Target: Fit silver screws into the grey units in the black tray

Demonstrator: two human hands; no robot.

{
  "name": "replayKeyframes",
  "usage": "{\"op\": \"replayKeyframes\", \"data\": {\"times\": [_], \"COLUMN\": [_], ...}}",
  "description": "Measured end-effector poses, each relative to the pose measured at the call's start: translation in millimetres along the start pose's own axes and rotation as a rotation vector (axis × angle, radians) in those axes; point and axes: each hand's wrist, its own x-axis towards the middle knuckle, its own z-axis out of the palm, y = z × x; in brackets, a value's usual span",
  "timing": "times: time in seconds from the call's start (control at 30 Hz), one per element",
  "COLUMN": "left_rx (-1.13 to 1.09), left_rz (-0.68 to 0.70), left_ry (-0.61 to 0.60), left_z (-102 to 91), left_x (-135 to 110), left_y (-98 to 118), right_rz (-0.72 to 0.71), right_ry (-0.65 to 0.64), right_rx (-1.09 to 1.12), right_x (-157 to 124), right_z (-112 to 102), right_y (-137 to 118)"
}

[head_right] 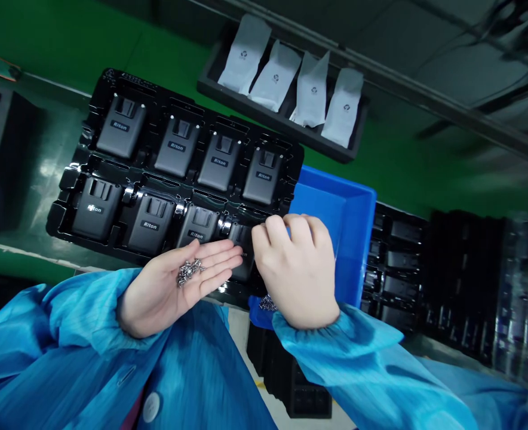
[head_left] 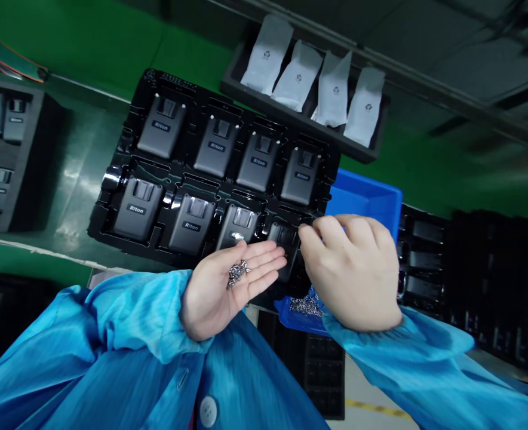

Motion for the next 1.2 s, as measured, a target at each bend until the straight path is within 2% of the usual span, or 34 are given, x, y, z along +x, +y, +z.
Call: {"op": "replayKeyframes", "data": {"times": [0.17,0.33,0.47,0.63,0.77,0.93,1.03,1.1,1.2], "left_rx": [0.008,0.014,0.001,-0.005,-0.004,-0.020,-0.021,-0.031,-0.042], "left_rz": [0.006,0.012,0.006,0.005,0.001,-0.011,-0.046,-0.068,-0.068], "left_ry": [0.002,0.010,0.001,0.007,-0.005,-0.035,-0.139,-0.207,-0.195], "left_z": [-0.9,-0.7,-0.5,0.0,0.7,-1.6,-5.5,-7.7,-8.5], "left_x": [0,0,-1,-1,0,-1,0,2,4], "left_y": [0,0,0,1,1,2,3,3,4], "right_rz": [-0.010,-0.035,-0.001,0.152,0.228,0.222,0.284,0.332,0.276], "right_ry": [-0.073,-0.088,-0.051,0.025,0.076,0.083,0.122,0.163,0.151], "right_rx": [-0.020,0.025,0.194,0.419,0.453,0.409,0.419,0.513,0.661], "right_x": [7,9,-2,-15,-18,-26,-26,-20,-6], "right_z": [-6,-7,4,13,13,15,3,-13,-35], "right_y": [-2,5,14,13,9,6,2,-4,-15]}}
